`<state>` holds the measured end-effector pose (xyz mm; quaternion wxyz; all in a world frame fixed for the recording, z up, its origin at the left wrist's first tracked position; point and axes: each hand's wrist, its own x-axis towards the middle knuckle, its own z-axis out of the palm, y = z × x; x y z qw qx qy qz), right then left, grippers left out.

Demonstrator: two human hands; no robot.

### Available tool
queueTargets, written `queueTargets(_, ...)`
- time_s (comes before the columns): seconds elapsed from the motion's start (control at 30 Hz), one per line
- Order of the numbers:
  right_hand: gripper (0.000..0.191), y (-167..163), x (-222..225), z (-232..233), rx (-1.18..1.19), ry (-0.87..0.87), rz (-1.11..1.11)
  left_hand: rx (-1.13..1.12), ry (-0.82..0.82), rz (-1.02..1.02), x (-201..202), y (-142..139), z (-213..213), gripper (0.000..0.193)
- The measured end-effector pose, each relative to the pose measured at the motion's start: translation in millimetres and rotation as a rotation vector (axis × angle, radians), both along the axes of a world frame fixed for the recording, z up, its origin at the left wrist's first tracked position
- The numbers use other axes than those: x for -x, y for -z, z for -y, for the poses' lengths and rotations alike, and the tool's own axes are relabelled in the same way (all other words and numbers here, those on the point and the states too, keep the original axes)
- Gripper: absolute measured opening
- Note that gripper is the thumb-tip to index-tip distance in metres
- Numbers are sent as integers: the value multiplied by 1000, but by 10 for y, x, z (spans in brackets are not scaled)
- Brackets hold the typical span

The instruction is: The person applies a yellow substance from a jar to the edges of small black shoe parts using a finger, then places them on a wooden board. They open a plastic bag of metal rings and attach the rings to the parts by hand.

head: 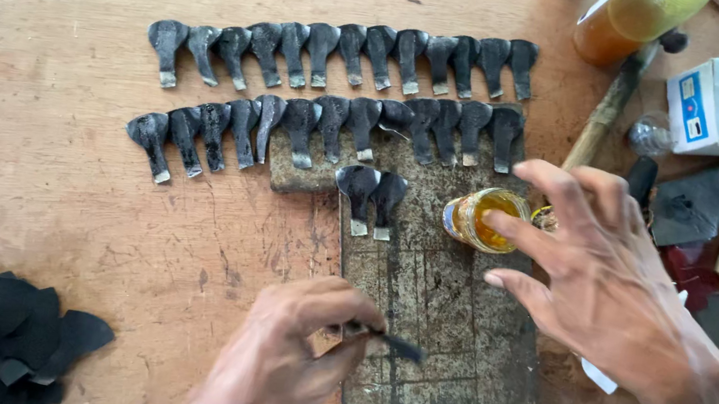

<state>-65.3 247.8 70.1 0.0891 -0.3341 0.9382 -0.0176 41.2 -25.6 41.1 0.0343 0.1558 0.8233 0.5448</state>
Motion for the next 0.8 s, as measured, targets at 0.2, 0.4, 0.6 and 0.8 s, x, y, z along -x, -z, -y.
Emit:
queueTargets(0.2,46,30,184,228,-208,-35,161,47,-21,601,193,232,-327,22)
queueTargets(0.4,55,-141,-12,22,89,-23,-116,128,-145,-89,203,493,-422,17)
queueTargets(0.6,50,-24,-206,-160,196,34,-73,57,-157,123,217,540,-400,25)
queueTargets(0.8,55,-192,-569,-377,541,297,-47,33,-200,109,222,530,-413,31)
